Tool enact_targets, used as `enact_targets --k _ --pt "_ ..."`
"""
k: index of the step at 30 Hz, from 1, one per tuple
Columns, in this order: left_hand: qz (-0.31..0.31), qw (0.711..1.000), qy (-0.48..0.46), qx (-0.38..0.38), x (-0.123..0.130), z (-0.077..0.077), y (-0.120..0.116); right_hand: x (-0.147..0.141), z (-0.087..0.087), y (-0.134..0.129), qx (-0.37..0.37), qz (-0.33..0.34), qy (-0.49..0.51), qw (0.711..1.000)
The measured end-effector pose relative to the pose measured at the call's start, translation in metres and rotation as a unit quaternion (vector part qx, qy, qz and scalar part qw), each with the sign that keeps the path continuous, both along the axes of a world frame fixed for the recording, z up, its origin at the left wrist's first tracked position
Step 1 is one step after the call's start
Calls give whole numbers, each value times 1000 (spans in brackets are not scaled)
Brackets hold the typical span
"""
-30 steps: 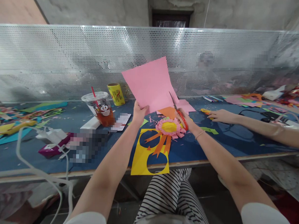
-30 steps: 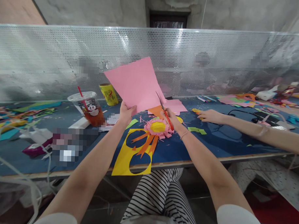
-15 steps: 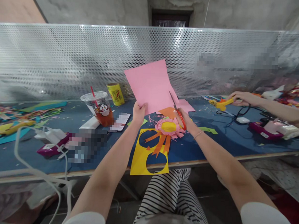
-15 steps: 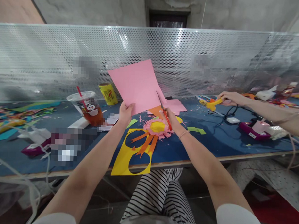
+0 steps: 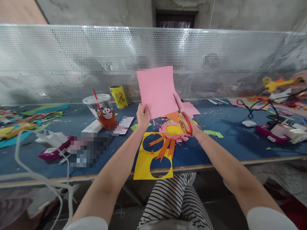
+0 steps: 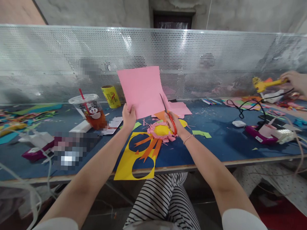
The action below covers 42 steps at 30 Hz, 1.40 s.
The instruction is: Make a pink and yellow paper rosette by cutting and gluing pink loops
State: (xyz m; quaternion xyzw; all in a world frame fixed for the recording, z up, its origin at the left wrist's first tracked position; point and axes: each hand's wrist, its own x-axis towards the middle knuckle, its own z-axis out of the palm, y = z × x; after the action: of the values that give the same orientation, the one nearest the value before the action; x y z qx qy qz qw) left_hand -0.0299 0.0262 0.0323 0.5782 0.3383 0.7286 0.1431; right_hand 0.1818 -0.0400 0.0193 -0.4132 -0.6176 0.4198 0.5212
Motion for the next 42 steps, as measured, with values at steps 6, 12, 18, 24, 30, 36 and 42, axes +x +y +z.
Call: enact_targets --k 6,12,18,24,30,36,42 --pt "4 1000 20 -8 4 3 -5 -1 0 5 -47 16 37 998" --pt "-9 1000 -1 -3 5 3 -6 0 -4 9 -36 -5 17 999" --pt "-1 1000 0 -15 6 4 -5 -1 -6 8 -8 -28 19 999" --pt "-14 999 -10 -33 7 3 -5 -4 -9 13 -6 -32 50 998" --pt "-3 1000 4 -25 8 2 -3 -2 -2 8 -21 -4 56 998" --pt "-20 999 35 -16 9 3 -5 1 4 6 -37 16 55 998" --pt "19 996 86 -33 11 5 -8 0 8 2 -15 -3 40 999"
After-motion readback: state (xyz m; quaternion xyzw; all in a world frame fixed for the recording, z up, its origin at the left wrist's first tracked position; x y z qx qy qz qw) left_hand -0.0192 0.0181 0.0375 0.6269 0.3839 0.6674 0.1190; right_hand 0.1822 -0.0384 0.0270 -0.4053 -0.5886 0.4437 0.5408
